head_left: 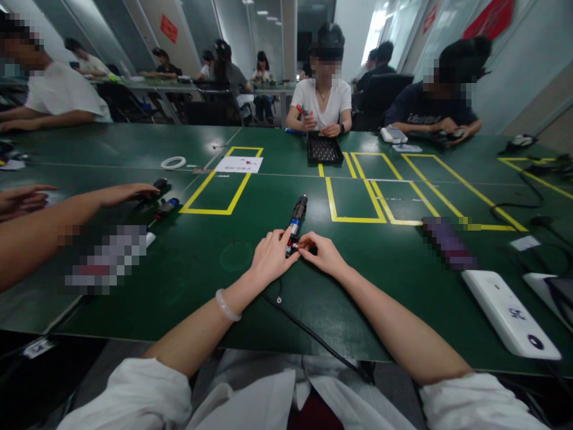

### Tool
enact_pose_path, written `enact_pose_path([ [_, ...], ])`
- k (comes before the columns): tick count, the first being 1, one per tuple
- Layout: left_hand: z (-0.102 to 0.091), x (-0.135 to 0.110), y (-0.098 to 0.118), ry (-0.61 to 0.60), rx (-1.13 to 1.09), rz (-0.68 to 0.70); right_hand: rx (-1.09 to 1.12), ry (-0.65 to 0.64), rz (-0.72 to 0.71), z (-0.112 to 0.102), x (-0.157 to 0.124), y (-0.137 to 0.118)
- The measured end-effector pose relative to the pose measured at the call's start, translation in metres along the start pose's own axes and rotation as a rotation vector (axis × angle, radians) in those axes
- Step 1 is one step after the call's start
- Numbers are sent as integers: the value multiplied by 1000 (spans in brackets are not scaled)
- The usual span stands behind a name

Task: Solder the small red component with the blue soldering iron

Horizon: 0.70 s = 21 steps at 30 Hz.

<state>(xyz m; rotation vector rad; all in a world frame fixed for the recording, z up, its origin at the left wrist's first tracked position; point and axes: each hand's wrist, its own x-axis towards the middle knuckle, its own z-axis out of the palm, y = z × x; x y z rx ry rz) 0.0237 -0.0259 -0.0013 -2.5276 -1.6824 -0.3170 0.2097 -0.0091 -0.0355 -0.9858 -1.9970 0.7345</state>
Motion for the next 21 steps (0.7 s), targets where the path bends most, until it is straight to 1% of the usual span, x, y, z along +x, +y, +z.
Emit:
enact_pose_path([
  [8, -2, 6, -5, -22, 12, -35, 2, -101, -80, -5, -1, -13],
  [15, -2, 8, -12, -15, 81, -26, 2, -92, -51, -3, -2, -9],
  [18, 1, 10, -25, -8, 93, -67, 4, -79, -29, -5, -3, -6],
  [21, 2, 15, -49, -19, 106, -142, 6, -69, -17, -6, -3, -5],
])
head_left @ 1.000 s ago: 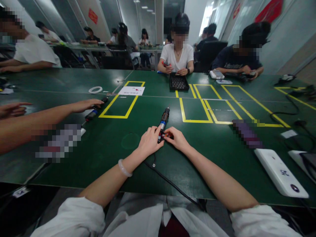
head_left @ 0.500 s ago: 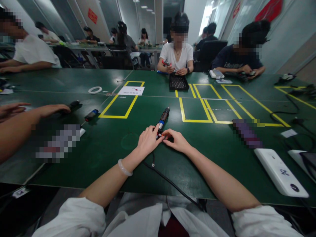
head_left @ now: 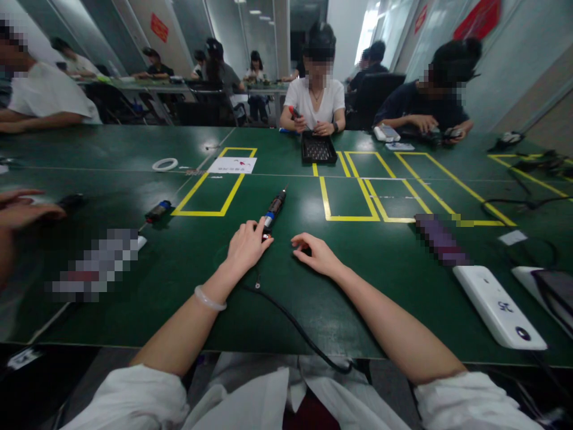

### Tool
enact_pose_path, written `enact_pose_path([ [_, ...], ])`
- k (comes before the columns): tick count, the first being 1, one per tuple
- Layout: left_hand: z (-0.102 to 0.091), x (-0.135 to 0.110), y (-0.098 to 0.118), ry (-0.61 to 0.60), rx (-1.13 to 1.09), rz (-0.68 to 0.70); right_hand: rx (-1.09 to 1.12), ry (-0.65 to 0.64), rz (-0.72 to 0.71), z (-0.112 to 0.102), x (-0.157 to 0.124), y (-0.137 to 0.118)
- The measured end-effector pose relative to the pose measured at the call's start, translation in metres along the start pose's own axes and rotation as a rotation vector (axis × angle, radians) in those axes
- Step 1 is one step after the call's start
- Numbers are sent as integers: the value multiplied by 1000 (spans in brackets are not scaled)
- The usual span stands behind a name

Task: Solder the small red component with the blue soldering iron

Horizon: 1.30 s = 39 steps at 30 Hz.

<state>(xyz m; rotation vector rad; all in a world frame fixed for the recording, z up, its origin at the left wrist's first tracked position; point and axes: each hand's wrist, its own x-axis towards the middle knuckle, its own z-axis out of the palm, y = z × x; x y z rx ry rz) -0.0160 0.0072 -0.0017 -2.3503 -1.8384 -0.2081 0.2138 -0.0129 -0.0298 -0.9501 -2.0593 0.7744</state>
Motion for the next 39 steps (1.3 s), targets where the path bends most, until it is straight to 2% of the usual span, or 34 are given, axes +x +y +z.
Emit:
enact_pose_path([
  [6, 1, 14, -70, -87, 45, -209, 9, -4, 17, 0, 1, 0],
  [12, 0, 13, -144, -171, 24, -449, -3, -1, 22, 1, 1, 2],
  [15, -1, 7, -169, -166, 18, -528, 1, 2, 22, 1, 1, 3],
  [18, -4, 2, -178, -81, 51, -555, 6, -3, 25, 0, 1, 2],
  [21, -6, 0, -176, 30, 17, -609, 2, 0, 25, 0, 1, 2],
  [25, -9, 0, -170, 30, -87, -680, 6, 1, 29, 0, 1, 2],
  [27, -10, 0, -168, 36, -74, -682, 16, 1, 26, 0, 1, 3],
  [31, -12, 2, -154, 180, -45, -625, 34, 10, 30, 1, 2, 4],
  [34, -12, 8, -122, 175, -331, -441, 44, 7, 40, 1, 3, 4],
  [37, -13, 12, -74, 29, -698, -95, 59, 5, 39, 1, 2, 3],
  [39, -15, 10, -39, -87, -809, 95, 79, -2, 36, 1, 2, 2],
])
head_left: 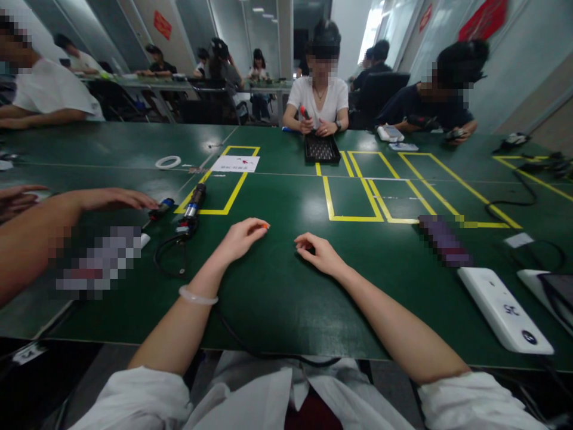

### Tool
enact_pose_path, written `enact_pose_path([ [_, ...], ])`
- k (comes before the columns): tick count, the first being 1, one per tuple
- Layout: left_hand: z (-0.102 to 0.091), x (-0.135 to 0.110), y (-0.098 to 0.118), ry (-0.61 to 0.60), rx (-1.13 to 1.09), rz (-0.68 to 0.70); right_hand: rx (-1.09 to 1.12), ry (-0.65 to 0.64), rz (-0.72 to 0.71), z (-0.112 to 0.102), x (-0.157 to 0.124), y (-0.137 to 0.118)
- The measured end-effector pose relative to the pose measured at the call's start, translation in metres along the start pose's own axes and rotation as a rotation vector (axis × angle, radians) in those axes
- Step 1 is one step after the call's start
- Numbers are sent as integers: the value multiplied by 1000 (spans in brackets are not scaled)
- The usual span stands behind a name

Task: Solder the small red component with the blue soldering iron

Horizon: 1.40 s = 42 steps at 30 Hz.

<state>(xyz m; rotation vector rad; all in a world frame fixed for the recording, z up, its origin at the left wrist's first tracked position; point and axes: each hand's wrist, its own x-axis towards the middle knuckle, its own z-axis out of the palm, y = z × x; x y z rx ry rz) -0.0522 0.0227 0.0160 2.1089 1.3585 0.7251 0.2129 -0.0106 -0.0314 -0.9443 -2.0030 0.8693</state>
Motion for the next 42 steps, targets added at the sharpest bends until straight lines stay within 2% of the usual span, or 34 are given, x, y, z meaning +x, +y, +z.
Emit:
enact_pose_path([
  [2, 21, -1, 21, -132, -58, 69, 23, -13, -7, 0, 0, -1],
  [5, 42, -5, 36, -248, -210, 66, 42, -28, -25, 1, -1, -4],
  [11, 53, -8, 31, -345, -481, -58, -21, -87, -48, 3, -1, -9],
  [15, 56, -7, 30, -307, -515, -59, 5, -57, 2, 3, -1, -6],
  [22, 55, -9, 35, -238, -369, -24, 48, -34, 43, 2, -1, -2],
  [26, 56, -9, 34, -276, -431, -47, 57, -39, 28, 2, 0, -3],
  [30, 57, -10, 35, -295, -436, -13, 56, -22, 82, 1, 0, -2],
  [38, 53, -15, 47, -179, -122, 136, 177, -14, 161, 2, 1, 4],
  [42, 53, -16, 46, -133, -52, 134, 251, -7, 147, 3, 2, 4],
])
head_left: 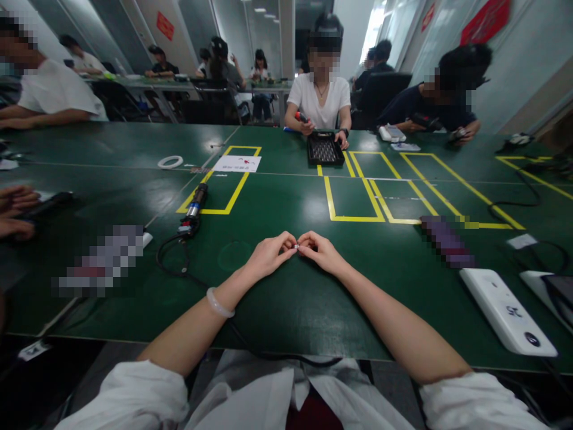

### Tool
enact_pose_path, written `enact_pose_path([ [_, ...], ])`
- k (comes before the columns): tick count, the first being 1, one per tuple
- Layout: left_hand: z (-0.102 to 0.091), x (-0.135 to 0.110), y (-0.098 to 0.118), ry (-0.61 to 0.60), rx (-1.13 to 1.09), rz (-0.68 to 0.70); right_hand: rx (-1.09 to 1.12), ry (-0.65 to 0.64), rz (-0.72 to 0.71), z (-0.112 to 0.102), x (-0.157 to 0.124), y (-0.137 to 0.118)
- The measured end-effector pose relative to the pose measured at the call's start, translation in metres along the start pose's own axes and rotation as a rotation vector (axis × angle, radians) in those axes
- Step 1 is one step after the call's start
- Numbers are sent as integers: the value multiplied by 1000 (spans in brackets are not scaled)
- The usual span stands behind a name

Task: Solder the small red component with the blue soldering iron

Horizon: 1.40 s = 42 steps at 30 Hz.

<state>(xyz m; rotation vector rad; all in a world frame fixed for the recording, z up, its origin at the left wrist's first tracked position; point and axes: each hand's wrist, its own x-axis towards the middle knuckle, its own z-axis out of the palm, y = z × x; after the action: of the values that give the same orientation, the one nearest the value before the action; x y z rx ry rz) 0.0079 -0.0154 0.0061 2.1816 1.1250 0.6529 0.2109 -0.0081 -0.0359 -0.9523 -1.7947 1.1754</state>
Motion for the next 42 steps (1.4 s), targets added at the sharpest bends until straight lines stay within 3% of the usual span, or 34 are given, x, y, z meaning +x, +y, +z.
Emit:
enact_pose_path([
  [8, -10, 4, -6, -21, 53, -10, -16, -8, -36, -1, -2, -3],
  [12, -43, 5, -34, 251, 377, -120, -21, 2, -4, -2, -1, -6],
  [15, -77, -6, -68, 508, 649, -318, -17, 1, -7, -2, -1, -5],
  [18, -108, -24, -101, 611, 768, -574, -21, -5, -15, -1, -1, -3],
  [22, -130, -40, -127, 451, 718, -867, -24, -13, -13, -1, -1, -3],
  [27, -143, -43, -139, 386, 694, -940, -30, -18, -5, -2, -1, -5],
  [34, -151, -46, -141, 360, 653, -878, -39, -23, -5, -2, -1, -4],
  [42, -118, -24, -114, 320, 754, -746, -110, 15, -20, -2, 0, -4],
])
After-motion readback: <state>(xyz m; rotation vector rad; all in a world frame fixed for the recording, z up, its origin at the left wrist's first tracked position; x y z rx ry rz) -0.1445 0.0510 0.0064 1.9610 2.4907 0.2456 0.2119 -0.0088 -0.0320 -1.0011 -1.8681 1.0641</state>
